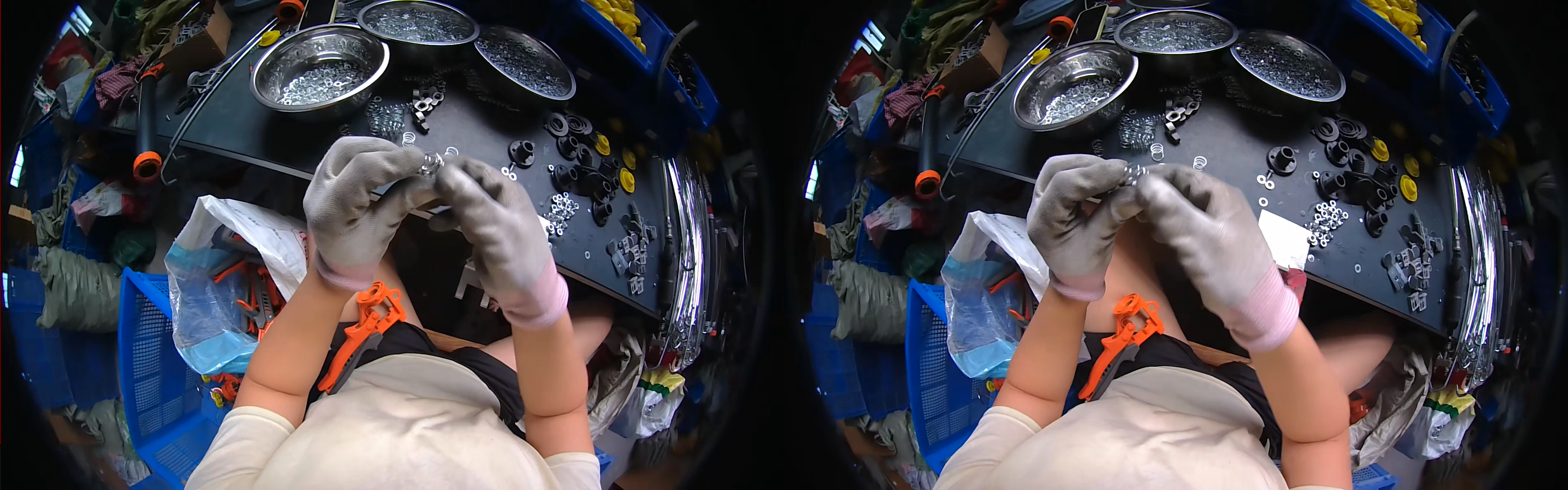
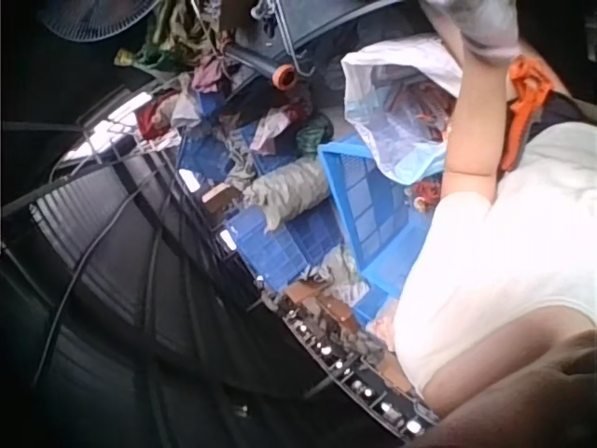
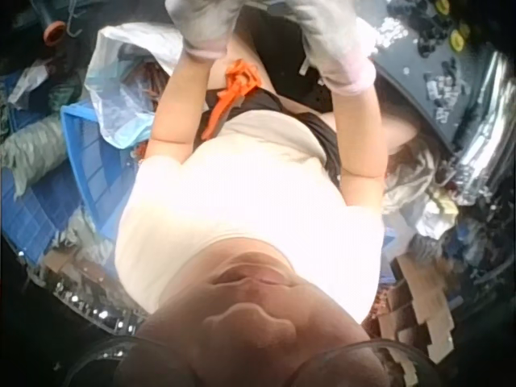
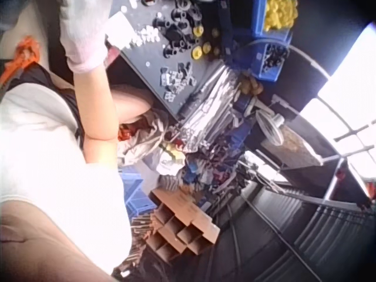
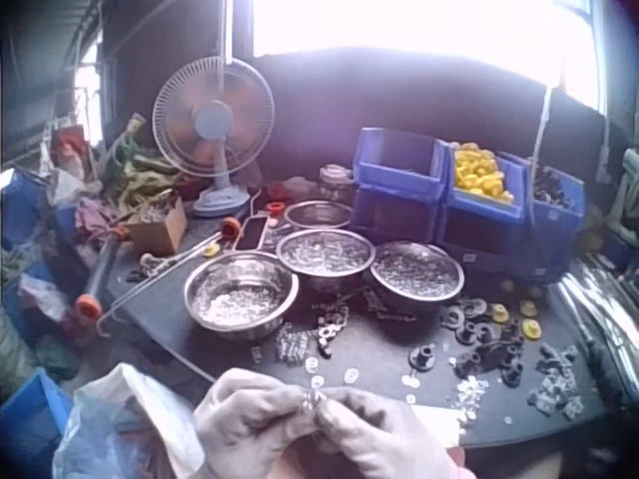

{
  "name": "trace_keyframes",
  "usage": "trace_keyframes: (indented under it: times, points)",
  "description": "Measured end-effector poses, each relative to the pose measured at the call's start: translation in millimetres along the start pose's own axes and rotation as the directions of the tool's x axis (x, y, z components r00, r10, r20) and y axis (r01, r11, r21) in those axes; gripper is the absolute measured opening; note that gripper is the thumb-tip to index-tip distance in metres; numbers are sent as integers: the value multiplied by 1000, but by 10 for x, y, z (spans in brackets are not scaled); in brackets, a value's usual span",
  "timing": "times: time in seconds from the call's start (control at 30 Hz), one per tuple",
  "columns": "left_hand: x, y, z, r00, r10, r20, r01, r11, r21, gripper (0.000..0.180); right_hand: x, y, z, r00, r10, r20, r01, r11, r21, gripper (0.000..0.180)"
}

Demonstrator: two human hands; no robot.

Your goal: The recorder is assembling orange plastic mechanical handles using springs, washers, and bolts.

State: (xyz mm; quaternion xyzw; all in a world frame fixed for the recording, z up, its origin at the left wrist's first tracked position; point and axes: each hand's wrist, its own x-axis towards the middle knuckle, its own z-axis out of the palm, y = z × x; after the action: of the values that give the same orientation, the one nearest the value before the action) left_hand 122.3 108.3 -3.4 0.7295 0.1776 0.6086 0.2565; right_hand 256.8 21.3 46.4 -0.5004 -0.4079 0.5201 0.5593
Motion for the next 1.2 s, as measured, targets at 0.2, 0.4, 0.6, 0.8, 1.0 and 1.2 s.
trace_keyframes:
  times: [0.2,0.4,0.6,0.8,1.0,1.2]
  points:
    - [0,-82,83,1000,-5,-2,5,997,72,15,226,-15,-100,989,143,-31,-144,990,-5,29]
    - [-40,-83,139,993,-121,8,118,981,151,15,333,309,-179,983,-157,-95,124,950,-288,25]
    - [-107,-199,75,900,-437,12,434,896,97,14,348,266,-133,816,-548,-182,359,728,-584,14]
    - [41,-492,-95,860,-421,288,89,680,728,15,719,79,-618,972,-204,-117,-120,-1,-993,16]
    - [93,-494,-76,822,-478,309,174,728,663,21,854,292,-659,982,-40,-186,-189,-71,-979,18]
    - [466,-628,-21,824,-436,363,56,699,712,24,703,322,-659,931,-312,-190,-173,81,-981,32]
